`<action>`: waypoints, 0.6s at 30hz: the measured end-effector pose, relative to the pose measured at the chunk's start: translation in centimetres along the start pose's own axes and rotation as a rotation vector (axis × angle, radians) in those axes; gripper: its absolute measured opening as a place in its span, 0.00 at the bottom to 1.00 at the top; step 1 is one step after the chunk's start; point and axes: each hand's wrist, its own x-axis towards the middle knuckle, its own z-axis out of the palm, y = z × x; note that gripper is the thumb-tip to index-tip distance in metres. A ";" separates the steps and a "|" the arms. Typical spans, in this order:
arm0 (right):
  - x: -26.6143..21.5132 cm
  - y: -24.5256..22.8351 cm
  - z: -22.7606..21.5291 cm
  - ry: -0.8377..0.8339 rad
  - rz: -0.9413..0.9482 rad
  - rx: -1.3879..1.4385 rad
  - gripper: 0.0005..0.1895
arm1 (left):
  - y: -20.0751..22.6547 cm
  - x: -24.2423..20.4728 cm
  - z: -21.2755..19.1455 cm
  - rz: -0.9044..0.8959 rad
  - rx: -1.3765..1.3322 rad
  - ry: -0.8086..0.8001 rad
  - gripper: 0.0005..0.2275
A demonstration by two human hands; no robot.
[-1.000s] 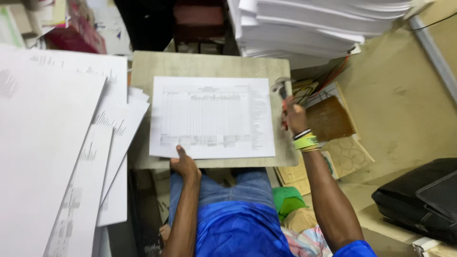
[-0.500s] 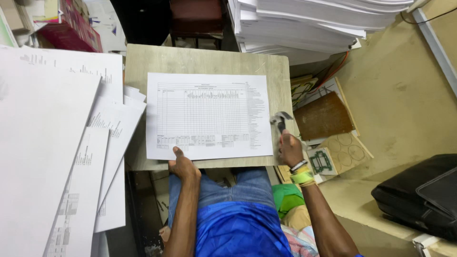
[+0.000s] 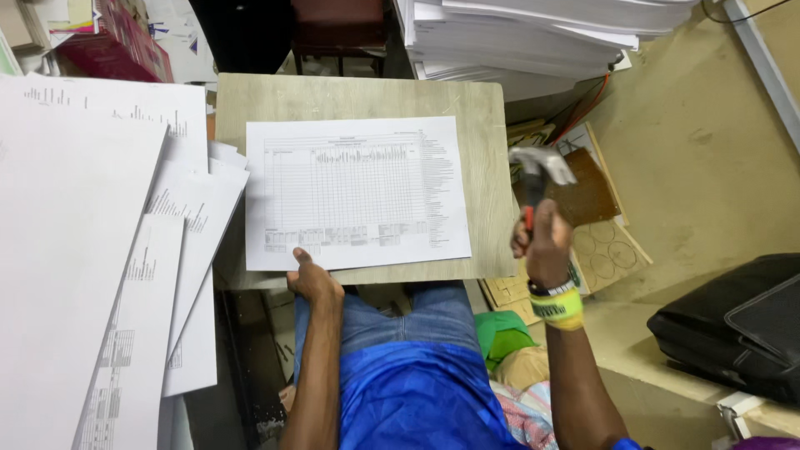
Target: The person repeatedly hammers a sheet of paper placed on a small wooden board using a claw hammer. They then move the hammered paper to a stack and pick up a new sheet to repeat the process.
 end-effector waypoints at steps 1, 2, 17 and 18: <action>-0.7 -0.2 -0.2 0.004 -0.002 0.000 0.33 | -0.4 0.1 0.0 -0.001 0.001 -0.004 0.36; -1.7 -0.5 -0.4 0.120 -0.200 0.107 0.33 | -0.6 0.2 -0.3 -0.001 0.005 -0.006 0.34; -6.2 14.5 -0.1 0.061 -0.112 0.211 0.33 | 0.6 -1.1 -0.6 -0.018 0.006 0.008 0.31; -6.2 15.7 0.8 -0.139 0.303 0.086 0.32 | 0.7 -0.8 -0.3 -0.019 0.010 0.008 0.31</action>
